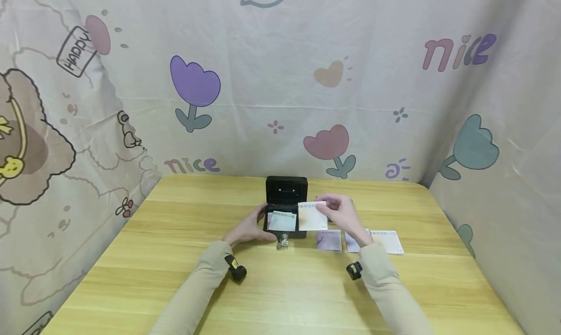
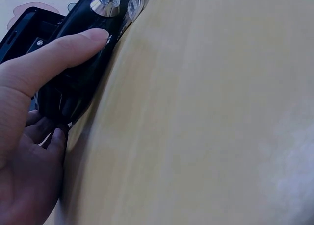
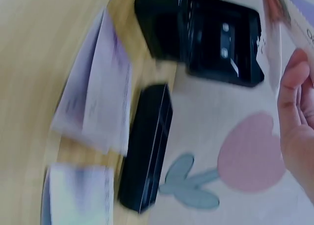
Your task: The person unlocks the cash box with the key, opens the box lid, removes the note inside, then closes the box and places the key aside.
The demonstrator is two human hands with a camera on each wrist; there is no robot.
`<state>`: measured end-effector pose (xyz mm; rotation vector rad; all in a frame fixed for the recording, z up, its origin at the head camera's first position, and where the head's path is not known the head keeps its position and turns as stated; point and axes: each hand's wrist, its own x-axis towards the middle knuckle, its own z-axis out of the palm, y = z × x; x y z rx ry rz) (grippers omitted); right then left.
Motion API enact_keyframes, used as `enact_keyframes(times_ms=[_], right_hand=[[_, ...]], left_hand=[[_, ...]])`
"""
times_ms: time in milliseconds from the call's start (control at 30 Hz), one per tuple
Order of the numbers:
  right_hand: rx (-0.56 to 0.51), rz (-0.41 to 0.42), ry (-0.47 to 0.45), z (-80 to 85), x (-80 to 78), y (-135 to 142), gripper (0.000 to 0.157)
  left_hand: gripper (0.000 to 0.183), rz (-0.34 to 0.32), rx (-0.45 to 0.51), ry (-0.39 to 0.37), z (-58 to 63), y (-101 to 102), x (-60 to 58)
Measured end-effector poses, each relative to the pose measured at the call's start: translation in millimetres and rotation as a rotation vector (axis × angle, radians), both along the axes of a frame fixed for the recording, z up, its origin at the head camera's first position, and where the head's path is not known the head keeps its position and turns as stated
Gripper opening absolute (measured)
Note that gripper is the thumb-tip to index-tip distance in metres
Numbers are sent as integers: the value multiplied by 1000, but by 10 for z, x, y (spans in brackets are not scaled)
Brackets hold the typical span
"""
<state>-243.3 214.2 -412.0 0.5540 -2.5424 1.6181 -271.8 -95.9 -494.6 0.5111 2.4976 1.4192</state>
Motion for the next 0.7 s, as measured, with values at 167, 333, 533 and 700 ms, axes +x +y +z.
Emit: enact_keyframes(times_ms=[167,333,533,700], right_hand=[[10,-13,-39,10,72,285,28],[44,-34,-33,17,145,542,30],[61,-45,-14,-33,194,814,30],[42,-38,-35,-82,205,985,34]], left_hand=[[121,1,-12,6,-11,1,1],[121,4,-16,7,0,0,9],[121,9,-8,-2,32,10,28],[120,6,-6,1,42,7,36]])
